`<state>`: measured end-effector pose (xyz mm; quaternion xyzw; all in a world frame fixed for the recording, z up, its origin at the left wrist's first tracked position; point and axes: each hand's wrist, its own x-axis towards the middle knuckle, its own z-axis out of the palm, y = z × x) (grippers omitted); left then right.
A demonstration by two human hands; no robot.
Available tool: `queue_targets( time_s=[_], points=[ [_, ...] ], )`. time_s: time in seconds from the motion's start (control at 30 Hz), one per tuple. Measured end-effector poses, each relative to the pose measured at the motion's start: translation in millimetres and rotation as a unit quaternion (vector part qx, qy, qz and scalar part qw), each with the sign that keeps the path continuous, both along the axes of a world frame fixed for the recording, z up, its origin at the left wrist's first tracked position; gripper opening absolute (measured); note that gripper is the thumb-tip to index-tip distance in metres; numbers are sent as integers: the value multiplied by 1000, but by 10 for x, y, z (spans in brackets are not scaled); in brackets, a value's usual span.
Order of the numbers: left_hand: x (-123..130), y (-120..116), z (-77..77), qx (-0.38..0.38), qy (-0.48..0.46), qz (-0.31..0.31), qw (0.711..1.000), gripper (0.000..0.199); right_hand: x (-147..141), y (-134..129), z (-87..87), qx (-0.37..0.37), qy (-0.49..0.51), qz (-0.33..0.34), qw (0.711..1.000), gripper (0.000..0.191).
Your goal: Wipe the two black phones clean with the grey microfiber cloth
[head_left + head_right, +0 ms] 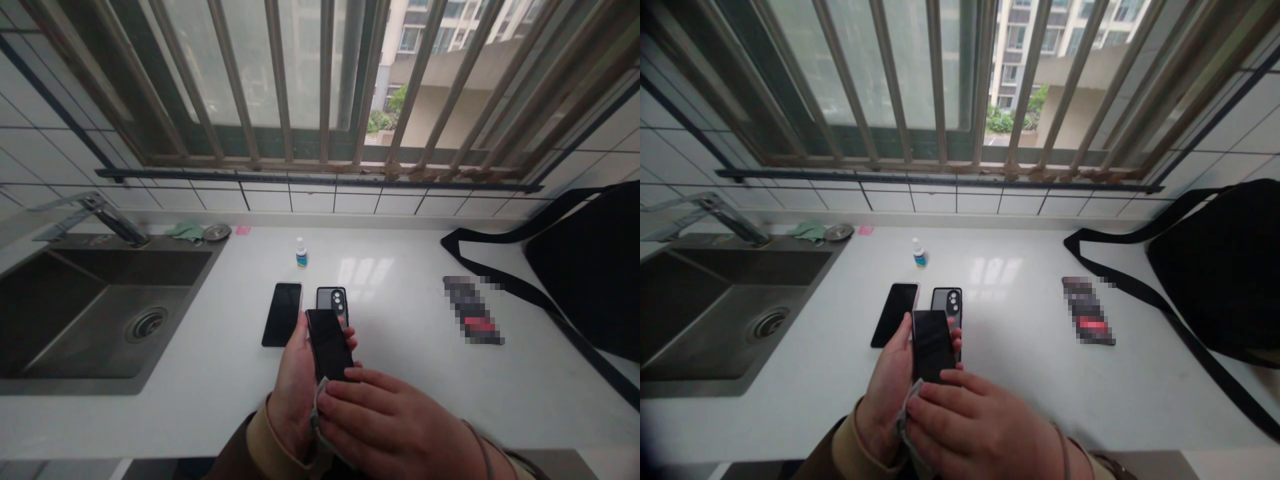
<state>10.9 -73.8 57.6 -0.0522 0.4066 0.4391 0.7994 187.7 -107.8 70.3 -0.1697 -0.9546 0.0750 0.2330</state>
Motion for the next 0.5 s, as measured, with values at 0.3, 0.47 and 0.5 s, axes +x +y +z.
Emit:
queue_targets(
  time_s=[0.3, 0.47, 0.5],
  points=[
    [29, 19, 71, -55, -48, 4, 997, 66, 183, -82, -77, 77, 65, 0, 995, 28],
    [-40, 10, 27, -46, -31, 21, 998, 63, 385, -68, -54, 84, 48, -1, 995, 30],
    [-64, 14, 2, -38, -23, 25, 999, 64, 434, -70, -64, 81, 40, 4, 996, 33]
  ],
)
